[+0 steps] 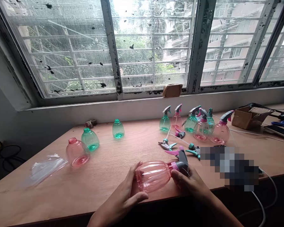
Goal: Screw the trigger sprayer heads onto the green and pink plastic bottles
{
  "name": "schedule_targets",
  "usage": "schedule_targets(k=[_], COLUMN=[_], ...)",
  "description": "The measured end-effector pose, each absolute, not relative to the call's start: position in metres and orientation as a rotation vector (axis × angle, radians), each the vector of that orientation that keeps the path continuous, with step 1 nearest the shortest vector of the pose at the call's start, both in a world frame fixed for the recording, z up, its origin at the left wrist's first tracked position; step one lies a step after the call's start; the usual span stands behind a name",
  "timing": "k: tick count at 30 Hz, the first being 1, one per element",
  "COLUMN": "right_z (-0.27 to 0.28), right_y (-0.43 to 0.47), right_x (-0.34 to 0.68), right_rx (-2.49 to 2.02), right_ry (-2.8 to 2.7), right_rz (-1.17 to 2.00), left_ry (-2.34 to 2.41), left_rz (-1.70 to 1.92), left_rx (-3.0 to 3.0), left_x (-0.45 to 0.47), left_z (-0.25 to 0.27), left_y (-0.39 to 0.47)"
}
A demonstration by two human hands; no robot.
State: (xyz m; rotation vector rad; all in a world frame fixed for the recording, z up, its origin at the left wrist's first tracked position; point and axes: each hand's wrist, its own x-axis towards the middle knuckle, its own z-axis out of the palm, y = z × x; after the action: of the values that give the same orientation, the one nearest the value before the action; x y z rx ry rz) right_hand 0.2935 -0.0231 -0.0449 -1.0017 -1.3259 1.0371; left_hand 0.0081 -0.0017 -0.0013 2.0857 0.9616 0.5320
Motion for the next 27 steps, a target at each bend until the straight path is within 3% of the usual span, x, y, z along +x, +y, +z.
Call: schedule_targets(k=[27], right_z=[-0.0424], right_y=[-0.0244], right_x=[0.2919], right_rx=[-1.015], right_ry=[-1.314], right_rz=[1.031], left_ry=[0.955], left_rz=[0.547], left_rx=[2.026], left_x=[0.0104], left_z=[0.0049], left_y=[-0.0037])
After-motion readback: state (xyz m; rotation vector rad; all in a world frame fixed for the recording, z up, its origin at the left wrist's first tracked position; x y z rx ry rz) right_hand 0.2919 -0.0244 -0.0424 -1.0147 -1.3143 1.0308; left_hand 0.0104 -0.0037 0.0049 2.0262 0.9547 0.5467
